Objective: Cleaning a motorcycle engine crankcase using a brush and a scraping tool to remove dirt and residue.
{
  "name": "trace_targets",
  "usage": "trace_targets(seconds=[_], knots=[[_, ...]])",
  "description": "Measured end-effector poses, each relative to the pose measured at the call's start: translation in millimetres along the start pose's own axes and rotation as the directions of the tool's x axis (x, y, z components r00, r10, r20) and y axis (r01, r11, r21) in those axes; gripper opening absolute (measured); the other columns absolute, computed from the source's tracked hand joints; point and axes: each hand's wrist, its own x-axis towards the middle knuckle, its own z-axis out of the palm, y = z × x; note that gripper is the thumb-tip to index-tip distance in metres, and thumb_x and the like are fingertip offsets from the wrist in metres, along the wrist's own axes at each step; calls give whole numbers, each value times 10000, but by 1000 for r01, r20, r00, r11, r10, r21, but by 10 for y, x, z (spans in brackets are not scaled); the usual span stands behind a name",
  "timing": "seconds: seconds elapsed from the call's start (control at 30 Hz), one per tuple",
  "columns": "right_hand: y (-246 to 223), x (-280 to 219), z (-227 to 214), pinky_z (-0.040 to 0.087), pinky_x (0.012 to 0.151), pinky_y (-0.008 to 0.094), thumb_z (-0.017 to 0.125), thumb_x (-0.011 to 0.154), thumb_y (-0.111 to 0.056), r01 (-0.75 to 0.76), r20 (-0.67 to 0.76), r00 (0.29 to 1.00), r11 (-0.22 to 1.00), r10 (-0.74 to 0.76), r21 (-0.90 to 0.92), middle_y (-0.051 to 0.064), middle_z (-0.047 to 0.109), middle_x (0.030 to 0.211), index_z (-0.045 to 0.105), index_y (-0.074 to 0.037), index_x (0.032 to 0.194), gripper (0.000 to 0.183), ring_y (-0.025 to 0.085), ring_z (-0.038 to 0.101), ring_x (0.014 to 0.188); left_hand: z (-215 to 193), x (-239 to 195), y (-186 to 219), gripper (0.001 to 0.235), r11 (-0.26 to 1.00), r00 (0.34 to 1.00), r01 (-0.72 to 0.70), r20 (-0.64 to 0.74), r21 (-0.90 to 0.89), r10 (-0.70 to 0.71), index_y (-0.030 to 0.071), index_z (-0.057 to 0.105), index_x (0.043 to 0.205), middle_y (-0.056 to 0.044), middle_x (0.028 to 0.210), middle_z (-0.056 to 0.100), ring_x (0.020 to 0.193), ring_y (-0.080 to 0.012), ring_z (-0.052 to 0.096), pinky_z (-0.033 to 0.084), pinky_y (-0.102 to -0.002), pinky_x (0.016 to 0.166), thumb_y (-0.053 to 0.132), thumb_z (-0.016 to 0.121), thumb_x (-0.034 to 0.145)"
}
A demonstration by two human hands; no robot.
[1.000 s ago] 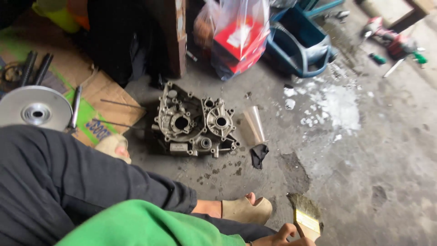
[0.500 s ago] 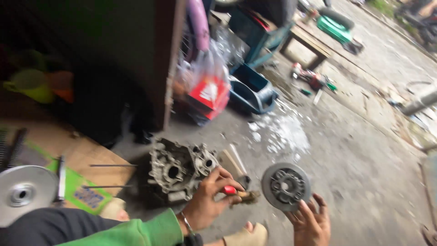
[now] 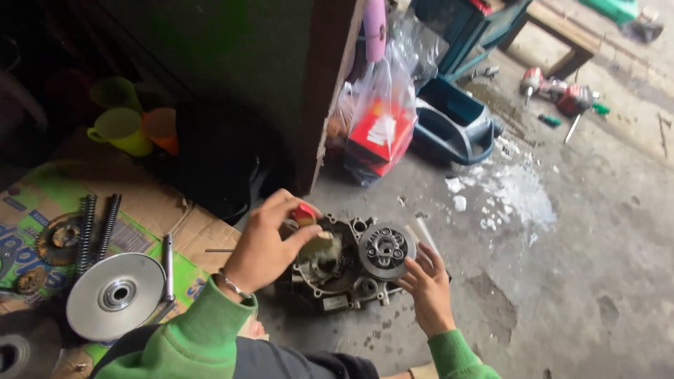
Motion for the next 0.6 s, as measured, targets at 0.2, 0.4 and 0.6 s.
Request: trace_targets(seconds=[0.2,0.4,0.6], knots=[[58,43,42,577,851,444,640,869,-117,0,77,997,991,10,-136,111,581,1515,470,-104,1511,665,284,663,1157,-19,-2,116,122,999,997,-8,-83,53,12,83,731,977,-19,923,605,787,-129,668,628,-222,754,105,794,874],[102,1,69,628,871,441,597,924,-221,-12,114,992,936,56,-351,96,569,1495,529,-142,1450,535,272,643,1213,86,-46,132,120,998,998,-54,-35,39,56,70,705,1005,-35,951,595,815,-132,689,624,-243,812,76,757,898],[261,137,-25,662,711,342,611,953,-203,110,114,992,848,-59,-519,75,661,1378,596,-89,1356,419,198,693,1078,151,-71,156,135,994,996,-81,-27,69,83,75,704,1008,-34,941,589,787,-129,665,608,-250,770,74,771,891]])
